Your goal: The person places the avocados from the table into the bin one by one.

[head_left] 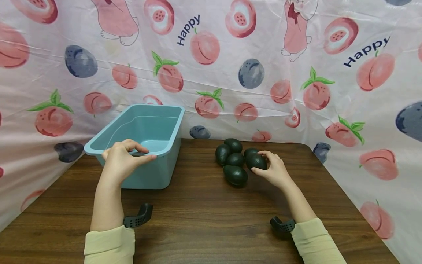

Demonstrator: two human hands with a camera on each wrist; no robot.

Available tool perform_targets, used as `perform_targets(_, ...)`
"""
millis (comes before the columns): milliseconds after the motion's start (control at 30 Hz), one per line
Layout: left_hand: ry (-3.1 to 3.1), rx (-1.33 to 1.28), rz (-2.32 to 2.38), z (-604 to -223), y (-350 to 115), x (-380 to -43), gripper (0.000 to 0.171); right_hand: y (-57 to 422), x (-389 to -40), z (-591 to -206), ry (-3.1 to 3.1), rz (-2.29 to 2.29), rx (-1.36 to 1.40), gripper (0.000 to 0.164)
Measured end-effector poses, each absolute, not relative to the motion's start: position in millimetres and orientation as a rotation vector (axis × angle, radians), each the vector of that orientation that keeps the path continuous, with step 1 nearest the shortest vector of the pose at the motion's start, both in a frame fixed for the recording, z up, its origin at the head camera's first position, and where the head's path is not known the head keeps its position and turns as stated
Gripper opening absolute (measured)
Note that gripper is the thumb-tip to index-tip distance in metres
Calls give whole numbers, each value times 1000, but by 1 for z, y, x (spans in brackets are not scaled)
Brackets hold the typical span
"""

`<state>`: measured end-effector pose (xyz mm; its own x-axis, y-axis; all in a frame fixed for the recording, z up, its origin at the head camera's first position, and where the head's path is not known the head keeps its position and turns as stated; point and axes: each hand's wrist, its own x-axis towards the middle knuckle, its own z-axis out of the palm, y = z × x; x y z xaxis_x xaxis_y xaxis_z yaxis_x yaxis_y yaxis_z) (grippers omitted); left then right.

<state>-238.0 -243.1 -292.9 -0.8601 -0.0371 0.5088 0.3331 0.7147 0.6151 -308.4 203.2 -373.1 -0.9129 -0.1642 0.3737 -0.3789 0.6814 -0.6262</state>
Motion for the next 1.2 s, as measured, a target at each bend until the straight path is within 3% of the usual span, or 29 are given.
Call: perform_targets(1200, -2436, -308, -990, -295, -249, -239, 25, 184, -300, -337, -2508, 1129, 446, 60)
